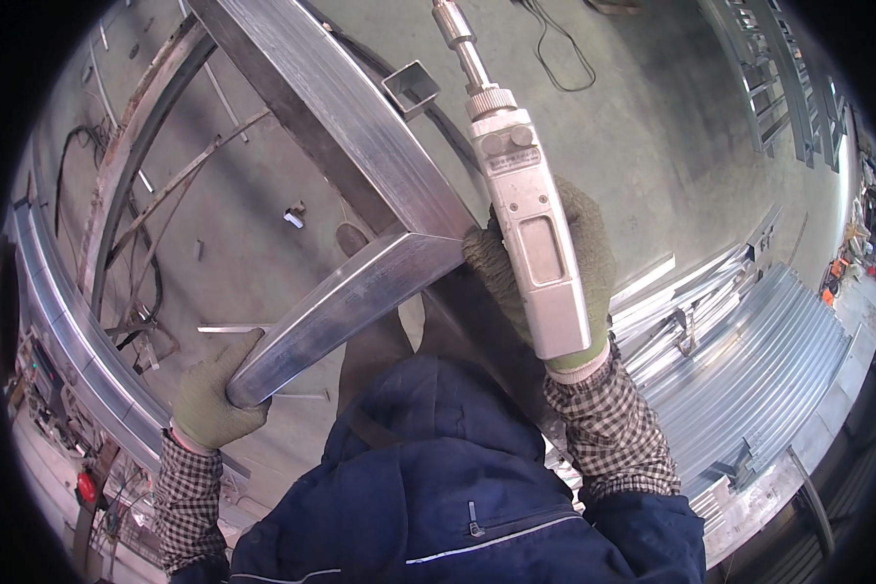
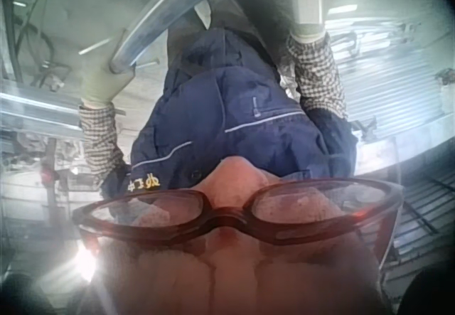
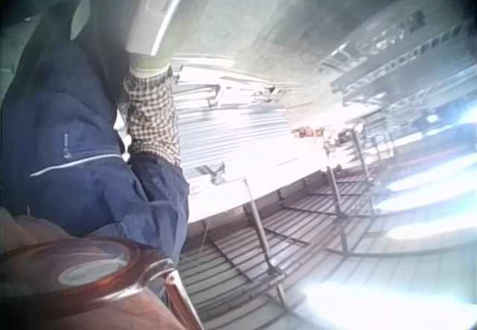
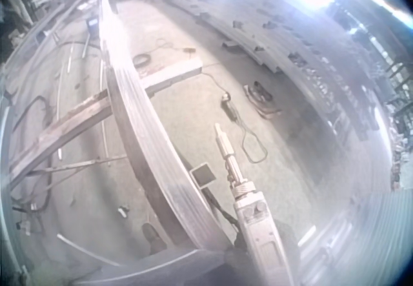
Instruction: The person welds aluminum frame pieces together using a handheld welding torch. They position the pieces on a workbench, tack weld joints, flip the frame, and continue welding seams. The person handles multiple aluminum profiles and a welding torch throughout the task.
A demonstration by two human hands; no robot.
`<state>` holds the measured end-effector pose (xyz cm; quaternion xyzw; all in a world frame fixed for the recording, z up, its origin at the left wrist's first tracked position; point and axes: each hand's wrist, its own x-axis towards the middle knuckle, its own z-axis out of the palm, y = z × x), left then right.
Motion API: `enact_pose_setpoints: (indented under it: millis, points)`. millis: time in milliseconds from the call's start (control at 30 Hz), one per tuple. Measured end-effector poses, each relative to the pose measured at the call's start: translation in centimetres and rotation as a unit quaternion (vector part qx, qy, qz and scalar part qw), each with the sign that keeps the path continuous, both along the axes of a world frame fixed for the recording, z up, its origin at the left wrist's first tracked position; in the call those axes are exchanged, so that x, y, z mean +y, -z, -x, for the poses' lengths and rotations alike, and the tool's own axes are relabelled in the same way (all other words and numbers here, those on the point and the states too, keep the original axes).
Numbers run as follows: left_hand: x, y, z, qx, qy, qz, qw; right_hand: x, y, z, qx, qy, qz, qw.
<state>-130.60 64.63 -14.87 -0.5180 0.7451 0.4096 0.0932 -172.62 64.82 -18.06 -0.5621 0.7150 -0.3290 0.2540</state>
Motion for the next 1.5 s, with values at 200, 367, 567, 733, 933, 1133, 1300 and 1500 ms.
enact_pose_setpoints:
  millis: [200,367,567,733,933,1133,1300,1500]
  points:
    - [0.3,-0.5,0.8,-0.012,-0.020,-0.020,1.000,-0.1,0.2,-0.2,0.004,0.010,0.008,1.000]
    - [0.0,-0.2,1.1,0.009,-0.013,-0.013,1.000,0.5,0.1,-0.3,-0.084,0.057,-0.030,0.994]
    - [0.2,-0.6,1.2,-0.006,-0.020,-0.005,1.000,0.3,0.1,0.0,-0.036,0.026,-0.064,0.997]
    - [0.0,-0.5,1.4,0.015,-0.020,-0.004,1.000,0.3,-0.1,-0.2,-0.047,0.029,-0.049,0.997]
    - [-0.1,-0.5,1.3,0.006,-0.021,-0.018,1.000,0.4,-0.3,-0.5,-0.047,0.038,-0.042,0.997]
    - [0.8,-0.9,1.4,-0.025,-0.040,-0.041,0.998,-0.1,-0.5,-0.4,-0.072,0.031,-0.037,0.996]
    - [0.7,-0.8,1.8,0.010,-0.028,-0.039,0.999,-0.3,-0.6,-0.1,-0.050,0.016,-0.016,0.998]
    - [0.7,-0.8,1.7,-0.003,-0.058,-0.060,0.997,-0.2,0.2,0.5,-0.033,-0.010,0.053,0.998]
